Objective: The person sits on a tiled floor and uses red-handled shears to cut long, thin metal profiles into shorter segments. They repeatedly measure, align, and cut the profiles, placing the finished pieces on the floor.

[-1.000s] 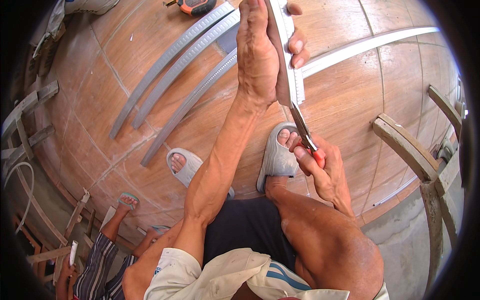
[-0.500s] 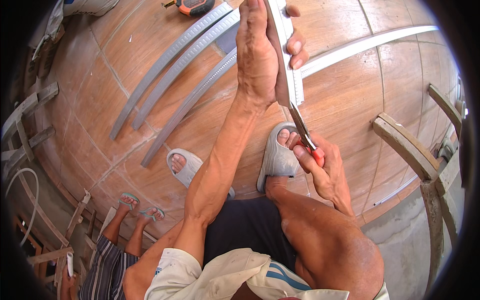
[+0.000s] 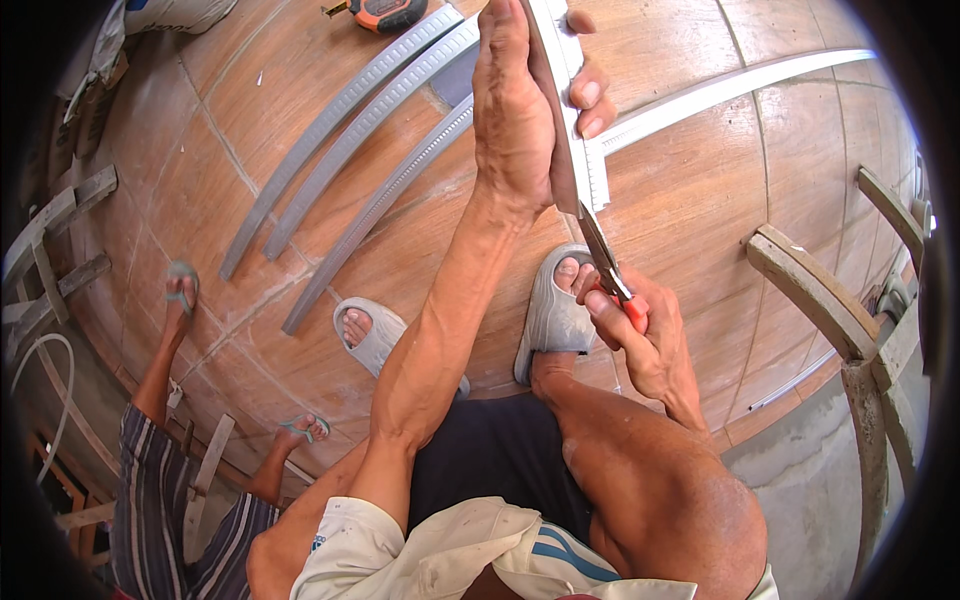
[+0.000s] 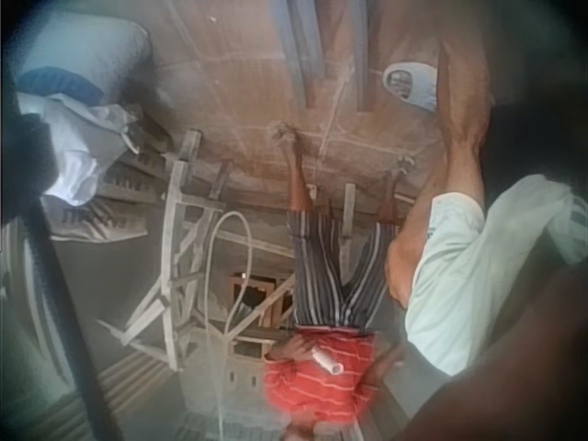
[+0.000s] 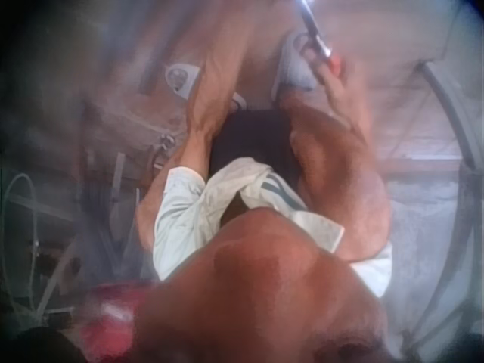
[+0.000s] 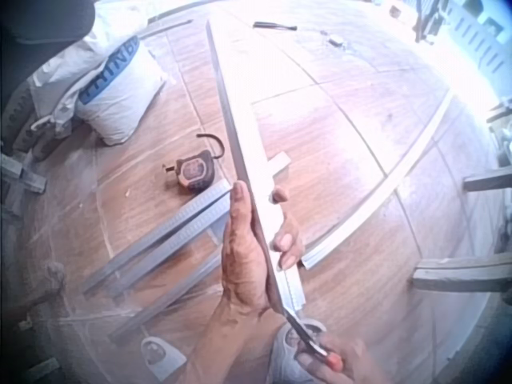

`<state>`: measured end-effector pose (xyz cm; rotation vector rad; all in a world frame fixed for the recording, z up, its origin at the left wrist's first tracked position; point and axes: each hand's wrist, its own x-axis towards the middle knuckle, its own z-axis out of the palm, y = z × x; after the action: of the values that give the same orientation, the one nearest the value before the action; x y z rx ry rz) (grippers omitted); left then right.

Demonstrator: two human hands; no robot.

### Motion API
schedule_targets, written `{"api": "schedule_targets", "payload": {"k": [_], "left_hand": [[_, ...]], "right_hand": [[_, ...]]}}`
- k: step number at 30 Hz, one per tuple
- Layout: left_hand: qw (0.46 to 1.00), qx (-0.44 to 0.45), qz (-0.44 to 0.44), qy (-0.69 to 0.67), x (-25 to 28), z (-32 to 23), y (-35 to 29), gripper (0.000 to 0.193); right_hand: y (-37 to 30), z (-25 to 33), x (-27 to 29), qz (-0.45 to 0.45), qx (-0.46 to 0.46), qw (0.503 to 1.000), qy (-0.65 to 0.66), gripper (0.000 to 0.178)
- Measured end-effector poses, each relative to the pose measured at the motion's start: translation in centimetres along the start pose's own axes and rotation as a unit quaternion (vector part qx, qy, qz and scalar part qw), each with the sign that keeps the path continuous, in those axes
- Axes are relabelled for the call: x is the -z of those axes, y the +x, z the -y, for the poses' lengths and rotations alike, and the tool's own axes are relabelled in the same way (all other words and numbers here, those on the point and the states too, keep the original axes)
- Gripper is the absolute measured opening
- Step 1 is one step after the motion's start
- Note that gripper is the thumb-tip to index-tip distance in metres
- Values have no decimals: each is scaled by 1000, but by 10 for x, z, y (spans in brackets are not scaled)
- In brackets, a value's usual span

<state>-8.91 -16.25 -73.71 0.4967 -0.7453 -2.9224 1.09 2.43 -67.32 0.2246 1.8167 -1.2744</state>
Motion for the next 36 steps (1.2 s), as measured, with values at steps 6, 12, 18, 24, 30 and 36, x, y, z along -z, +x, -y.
{"api": "schedule_targets", "payload": {"k": [6,12,18,24,30,36], "left_hand": [[1000,4,-3,19,2,0,2,53],[999,12,-7,33,0,-1,0,54],[999,22,0,49,1,-3,0,57],[999,24,7,48,6,-1,1,55],[987,-68,-100,109,-16,-1,-1,42],[964,-130,-171,154,-29,14,0,40]], "right_hand": [[0,6,0,6,-18,1000,0,25],[0,2,1,18,-35,999,20,23],[1,4,1,17,-29,999,30,27],[2,-2,1,0,-15,1000,-1,24],[2,-5,-3,-29,21,999,-9,23],[4,-7,4,-69,30,997,-6,23]]}}
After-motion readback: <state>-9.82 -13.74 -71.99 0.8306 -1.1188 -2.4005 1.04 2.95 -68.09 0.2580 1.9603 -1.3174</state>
